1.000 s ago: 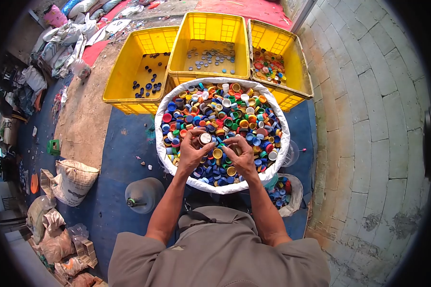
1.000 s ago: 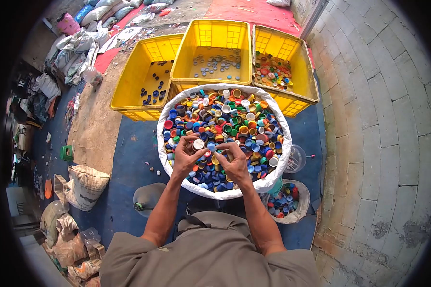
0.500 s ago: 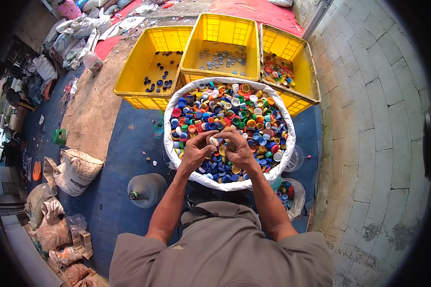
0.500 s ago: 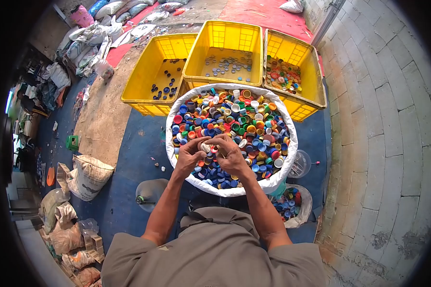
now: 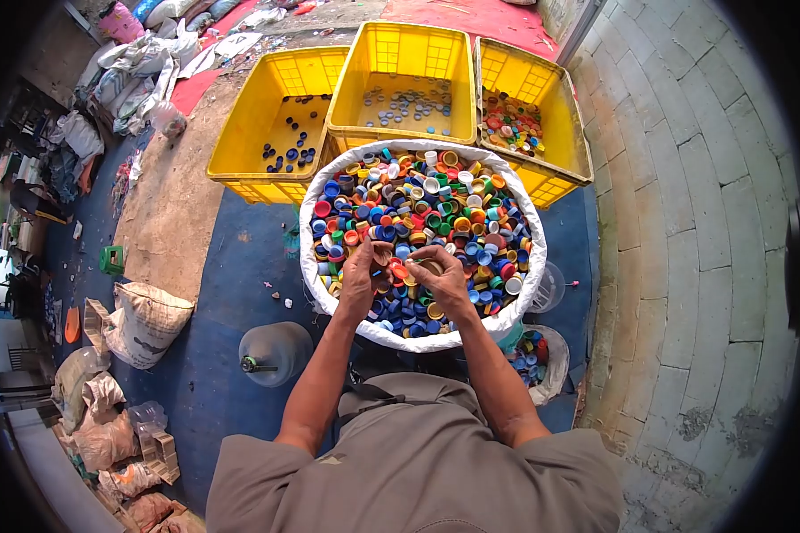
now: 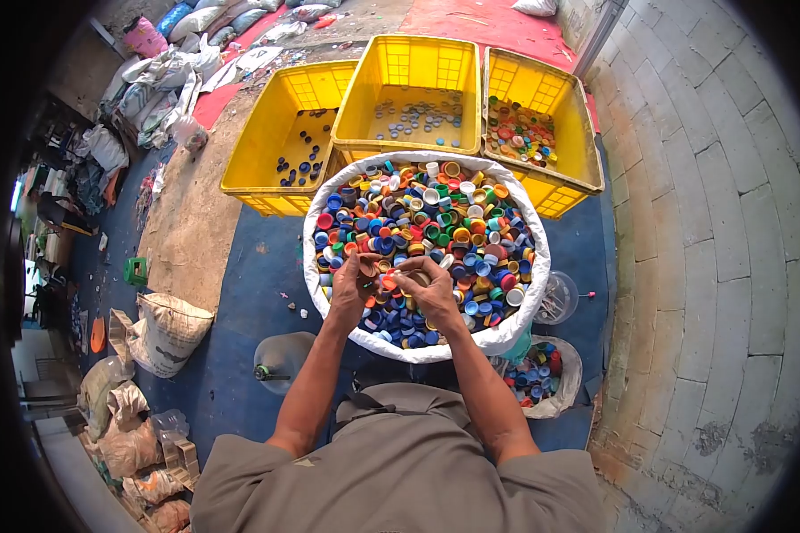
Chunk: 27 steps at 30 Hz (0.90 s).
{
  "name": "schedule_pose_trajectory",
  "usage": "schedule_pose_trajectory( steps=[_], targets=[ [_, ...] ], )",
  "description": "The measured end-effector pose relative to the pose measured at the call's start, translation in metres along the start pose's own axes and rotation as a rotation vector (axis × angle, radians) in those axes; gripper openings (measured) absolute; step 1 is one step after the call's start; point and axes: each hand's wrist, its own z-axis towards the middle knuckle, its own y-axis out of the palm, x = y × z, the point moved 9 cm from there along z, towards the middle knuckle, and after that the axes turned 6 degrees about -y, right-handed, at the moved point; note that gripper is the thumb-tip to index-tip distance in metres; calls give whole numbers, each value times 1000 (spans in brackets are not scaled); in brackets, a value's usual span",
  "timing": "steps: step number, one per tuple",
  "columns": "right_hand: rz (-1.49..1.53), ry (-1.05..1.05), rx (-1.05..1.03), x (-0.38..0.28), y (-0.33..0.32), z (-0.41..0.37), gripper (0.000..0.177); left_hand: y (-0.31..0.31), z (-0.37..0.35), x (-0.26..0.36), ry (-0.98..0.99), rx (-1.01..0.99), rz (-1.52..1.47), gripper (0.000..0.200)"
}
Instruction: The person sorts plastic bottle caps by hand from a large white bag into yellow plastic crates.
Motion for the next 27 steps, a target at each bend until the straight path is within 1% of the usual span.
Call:
schedule_pose_trajectory(
  steps=[2,3,5,6,7,8,10,11,12,14,15,16,18,20,21,22,24,27],
  targets=[
    [46,86,101,20,-21,-1,27,-16,8,-15,-69,17,-197,49],
    [-118,-15,178,32,-36,2,22,-24,11,-23,-100,11,-331,38],
    [-228,-42,323,66,-68,-2,23,-41,20,-34,-169,49,-469,31],
    [-283,-56,396,65,-76,-6,23,-49,24,-37,-203,68,-538,27],
    [-169,-6,455,73,-81,-12,25,-53,29,-35,-212,25,-610,23],
    [-56,46,516,82,-87,-22,26,-60,36,-34,-214,22,-612,20],
    [-7,84,499,77,-84,-31,26,-79,53,-30,-191,84,-520,14],
    [-9,80,498,80,-84,-35,26,-89,61,-27,-205,151,-396,12],
    [-12,76,496,85,-84,-40,26,-93,69,-15,-153,172,-198,14],
    [-54,93,463,95,-81,-48,22,-105,99,1,-37,282,214,15],
    [-80,121,456,99,-78,-53,21,-86,102,26,96,296,353,18],
    [-106,151,450,100,-75,-57,21,-91,123,30,197,289,457,25],
    [-113,124,472,107,-70,-65,19,-97,161,35,267,347,815,26],
    [-180,140,470,98,-60,-71,19,-85,189,41,352,306,1084,26],
    [-224,74,457,91,-56,-72,20,-78,197,42,384,295,1163,26],
    [-222,101,451,97,-55,-77,20,-75,207,38,344,271,1260,25],
    [-239,155,418,100,-51,-84,20,-73,214,33,245,300,1373,25],
    [-240,173,410,114,-51,-94,22,-62,215,29,219,231,1463,27]
  ],
)
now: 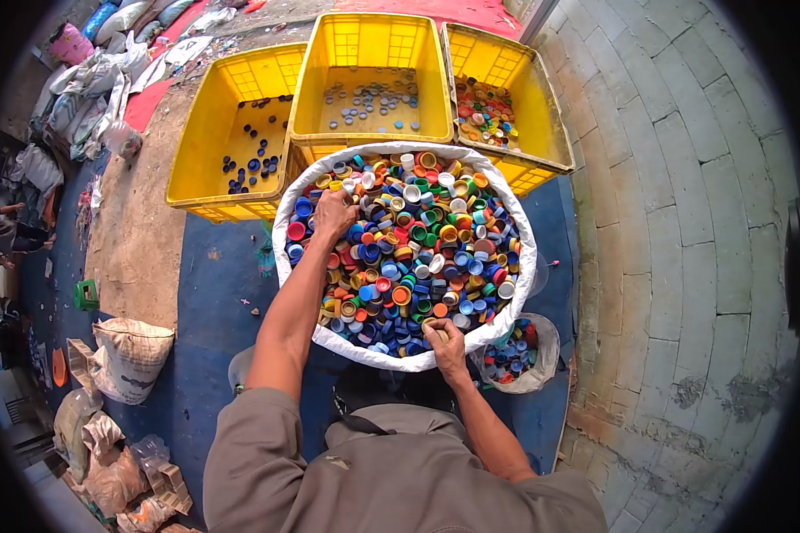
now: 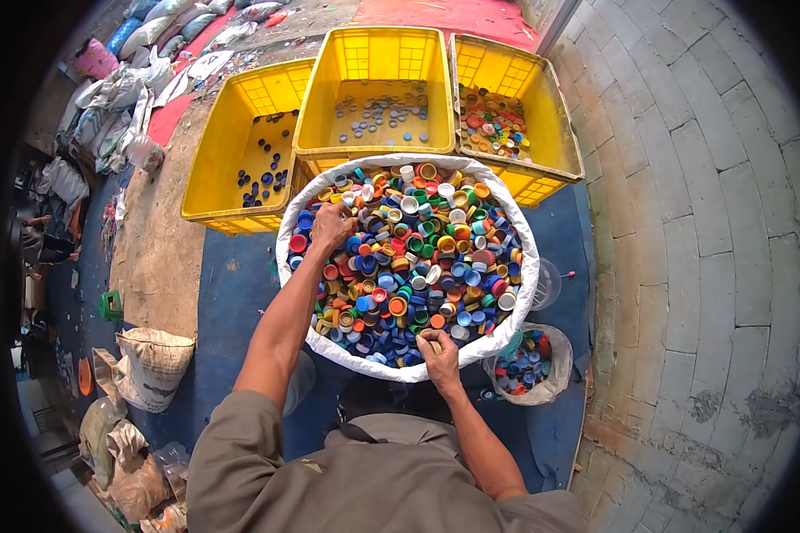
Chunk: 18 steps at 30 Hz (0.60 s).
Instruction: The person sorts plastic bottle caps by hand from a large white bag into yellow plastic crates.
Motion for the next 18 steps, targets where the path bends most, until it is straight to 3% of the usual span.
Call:
schedule_pose_trajectory(
  steps=[8,15,18],
  targets=[
    [-83,-12,-1,-15,-9,3,23,14,4,0,5,120,-5,38],
    [-104,16,2,-12,-20,12,20,19,-8,17,176,232,192,31],
    [-206,-116,0,-20,-25,14,21,8,-12,22,204,299,112,27]
  ],
)
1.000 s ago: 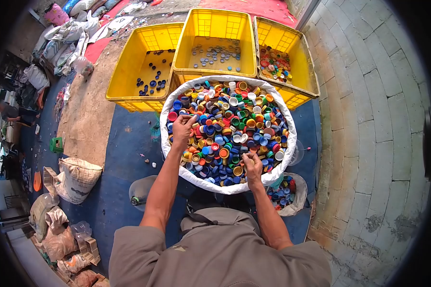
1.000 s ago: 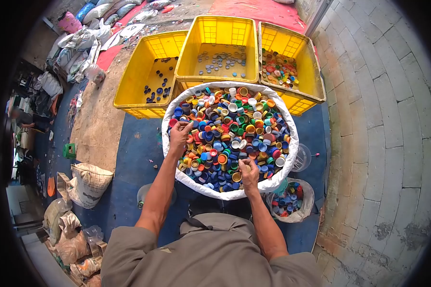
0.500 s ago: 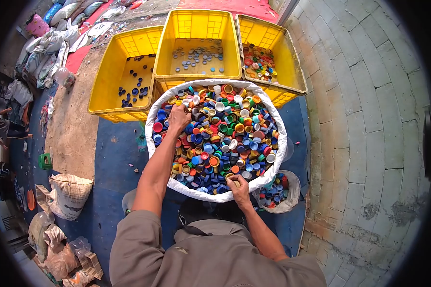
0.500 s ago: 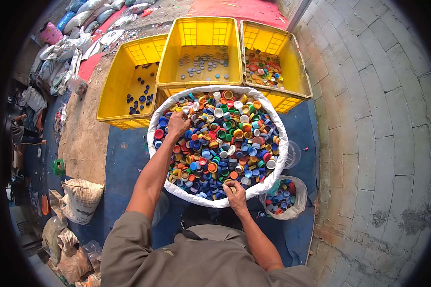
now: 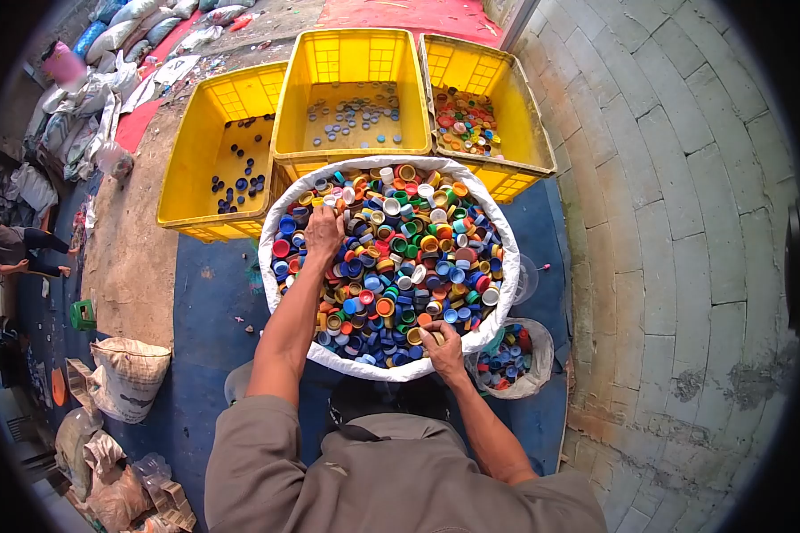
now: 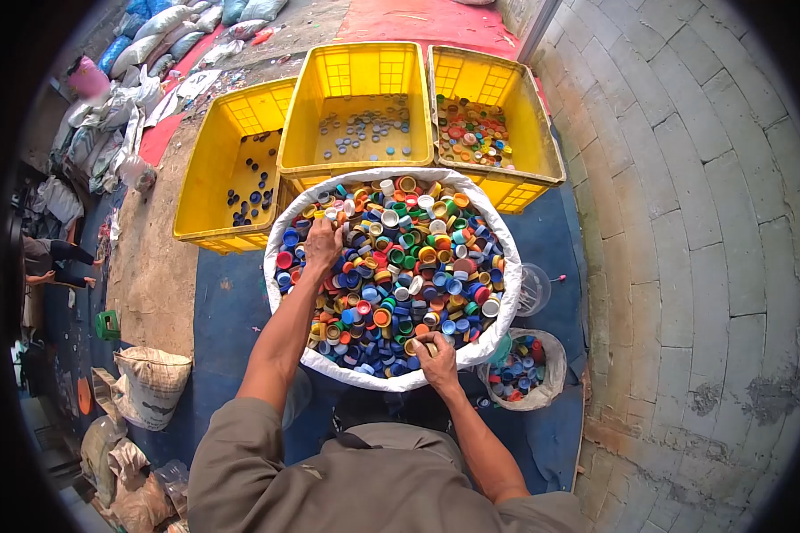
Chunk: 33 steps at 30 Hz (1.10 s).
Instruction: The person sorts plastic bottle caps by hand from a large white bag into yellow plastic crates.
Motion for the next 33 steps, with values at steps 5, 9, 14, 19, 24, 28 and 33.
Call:
schedule_pose_trajectory(
  steps=[5,9,14,19,24,28,33],
  targets=[
    [84,38,5,-12,-1,2,25,-21,-26,-12,-531,-149,-965,26],
    [-18,-151,-33,-68,10,27,30,-45,-89,40,-816,-533,-1953,21],
    [12,-474,-77,-161,30,59,60,-63,-149,80,-860,-695,-2046,26],
    [-25,-686,-251,-195,54,66,69,-67,-177,87,-919,-679,-2092,23],
    [118,-528,-292,-171,61,59,71,-62,-183,77,-935,-649,-2076,23],
    [188,-473,-268,-163,55,56,70,-58,-186,71,-989,-555,-1915,21],
    [821,80,-182,-116,48,63,67,-50,-181,40,-992,-329,-1504,20]
  ],
)
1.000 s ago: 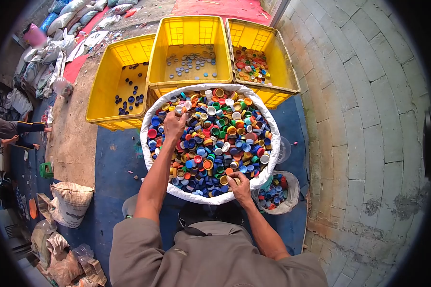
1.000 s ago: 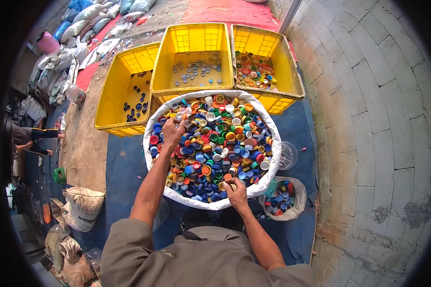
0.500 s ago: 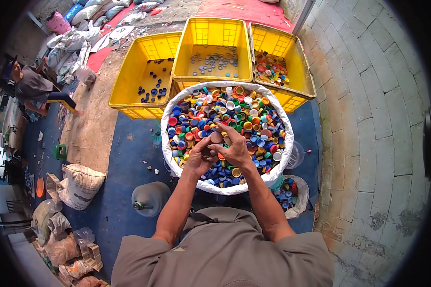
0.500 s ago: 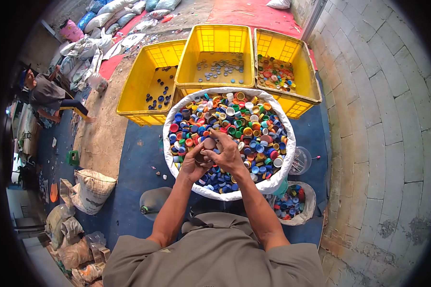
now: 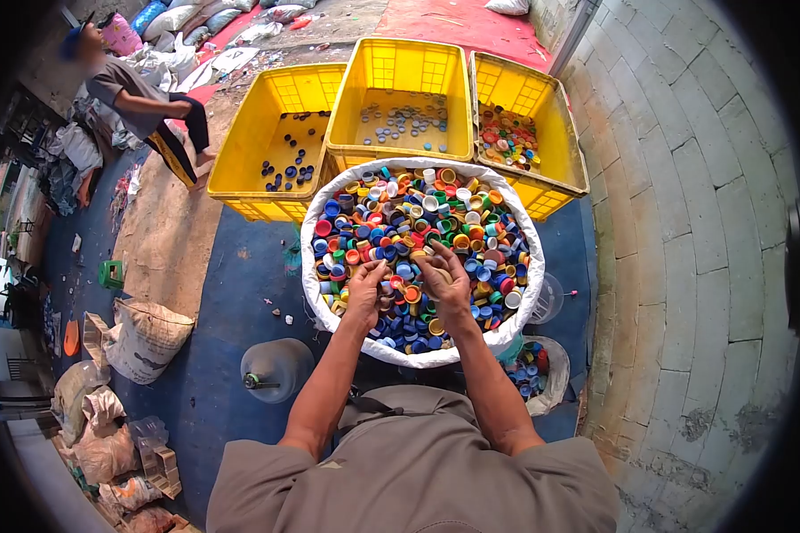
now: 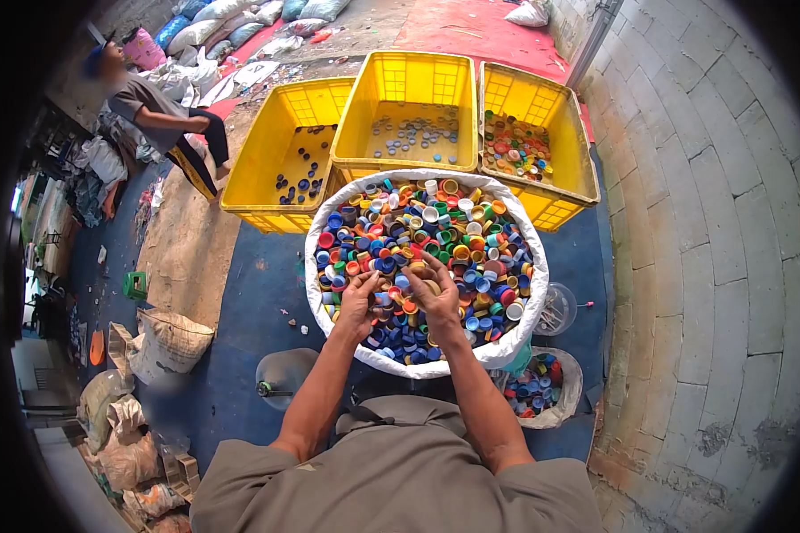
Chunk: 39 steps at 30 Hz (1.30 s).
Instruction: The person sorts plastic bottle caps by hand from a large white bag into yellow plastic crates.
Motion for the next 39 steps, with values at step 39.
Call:
schedule_pose_trajectory(
  steps=[39],
  targets=[
    [534,101,2,18,-69,-47,32,81,61,64,6,-510,-143,32]
  ],
)
